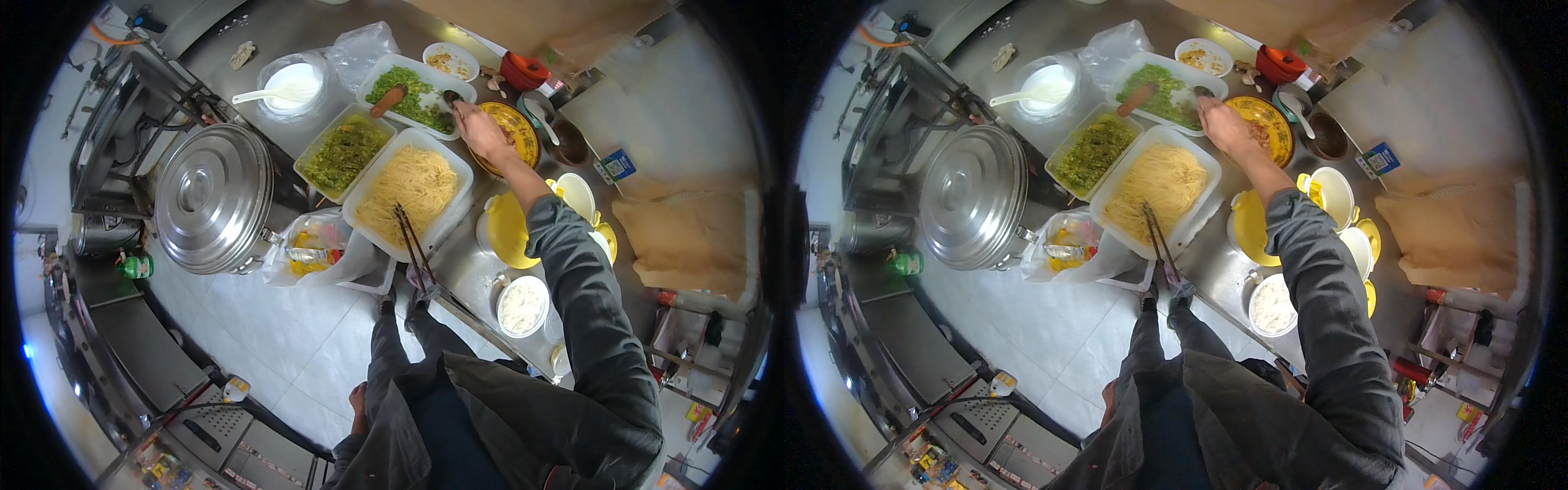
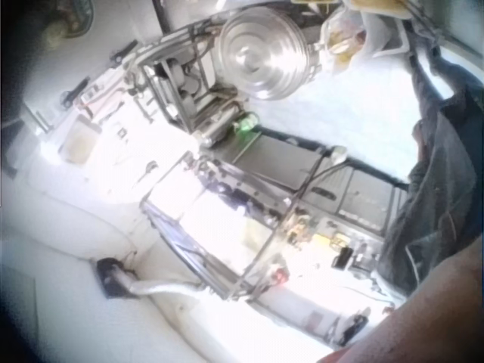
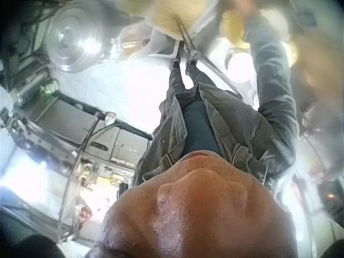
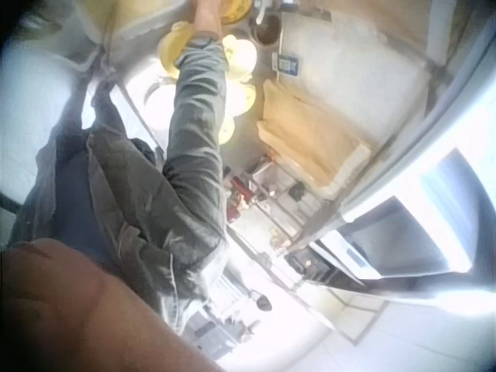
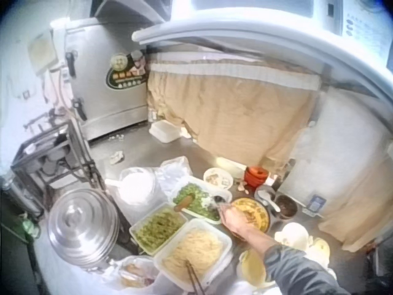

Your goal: The person assembles a takeout meal by scooping rice into a bowl, adding a meat sauce, shredded vegetables, and green onions. They then cover the bowl, place it in a paper bag, and seal the bag with a receipt.

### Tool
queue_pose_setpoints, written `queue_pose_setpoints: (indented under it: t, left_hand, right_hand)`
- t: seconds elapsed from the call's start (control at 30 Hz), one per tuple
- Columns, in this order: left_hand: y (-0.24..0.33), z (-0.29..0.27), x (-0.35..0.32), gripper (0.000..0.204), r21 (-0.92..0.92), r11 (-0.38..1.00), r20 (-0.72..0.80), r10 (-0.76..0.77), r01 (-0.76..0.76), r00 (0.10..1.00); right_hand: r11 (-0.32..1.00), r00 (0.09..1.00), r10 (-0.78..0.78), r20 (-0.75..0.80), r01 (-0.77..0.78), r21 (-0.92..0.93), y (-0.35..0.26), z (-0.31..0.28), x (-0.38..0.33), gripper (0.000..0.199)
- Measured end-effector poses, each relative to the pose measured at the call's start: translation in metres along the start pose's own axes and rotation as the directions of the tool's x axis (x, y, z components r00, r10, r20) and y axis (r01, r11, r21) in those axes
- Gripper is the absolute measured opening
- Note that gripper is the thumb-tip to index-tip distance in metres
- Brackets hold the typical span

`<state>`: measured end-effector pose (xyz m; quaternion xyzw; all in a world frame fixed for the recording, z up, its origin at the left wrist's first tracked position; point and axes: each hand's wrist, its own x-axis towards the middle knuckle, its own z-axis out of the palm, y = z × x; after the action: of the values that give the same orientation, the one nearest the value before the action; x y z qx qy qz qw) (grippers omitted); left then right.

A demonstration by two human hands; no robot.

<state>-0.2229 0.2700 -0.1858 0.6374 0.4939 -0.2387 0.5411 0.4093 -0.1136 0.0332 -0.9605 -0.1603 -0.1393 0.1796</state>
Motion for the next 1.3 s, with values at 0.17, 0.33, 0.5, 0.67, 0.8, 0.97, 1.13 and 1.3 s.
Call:
queue_pose_setpoints:
  t: [0.17, 0.33, 0.5, 0.67, 0.8, 0.97, 1.13, 1.3]
  left_hand:
    - [-0.014, -0.008, -0.006, 0.035, 0.134, 0.984, 0.013, 0.118, -0.119, 0.993]
    - [0.014, -0.002, -0.013, 0.034, 0.005, 1.0, 0.006, -0.03, 0.03, 1.0]
    - [0.013, -0.002, -0.021, 0.034, -0.013, 1.0, -0.05, -0.015, 0.014, 0.999]
    - [-0.003, -0.001, -0.011, 0.031, 0.112, 0.98, 0.022, 0.161, -0.162, 0.987]
    - [-0.004, 0.001, -0.007, 0.032, -0.094, 0.996, -0.031, -0.009, 0.006, 0.999]
    - [-0.019, 0.002, 0.007, 0.033, 0.068, 0.993, -0.085, 0.098, -0.093, 0.992]
    - [0.002, -0.003, 0.007, 0.034, 0.049, 0.999, -0.039, 0.009, -0.007, 0.999]
    - [0.012, 0.002, 0.02, 0.035, 0.123, 0.989, -0.028, 0.088, -0.084, 0.996]
  right_hand:
    - [0.975, 0.984, 0.176, -0.007, -0.173, 0.136, -0.024, 0.016, 0.003, 0.029]
    - [0.884, 0.92, 0.377, -0.108, -0.322, 0.339, -0.005, 0.046, 0.016, 0.034]
    - [0.23, 0.682, 0.712, 0.166, -0.451, 0.862, 0.016, 0.041, 0.026, 0.027]
    - [-0.045, 0.507, 0.817, 0.275, -0.419, 0.907, 0.03, 0.043, 0.018, 0.026]
    - [-0.134, 0.496, 0.812, 0.307, -0.353, 0.926, 0.04, 0.041, 0.008, 0.027]
    - [-0.137, 0.523, 0.799, 0.296, -0.322, 0.937, 0.039, 0.029, 0.008, 0.028]
    - [-0.154, 0.531, 0.797, 0.289, -0.283, 0.947, 0.037, 0.017, 0.001, 0.028]
    - [-0.237, 0.573, 0.764, 0.296, -0.178, 0.955, 0.065, -0.031, -0.025, 0.026]
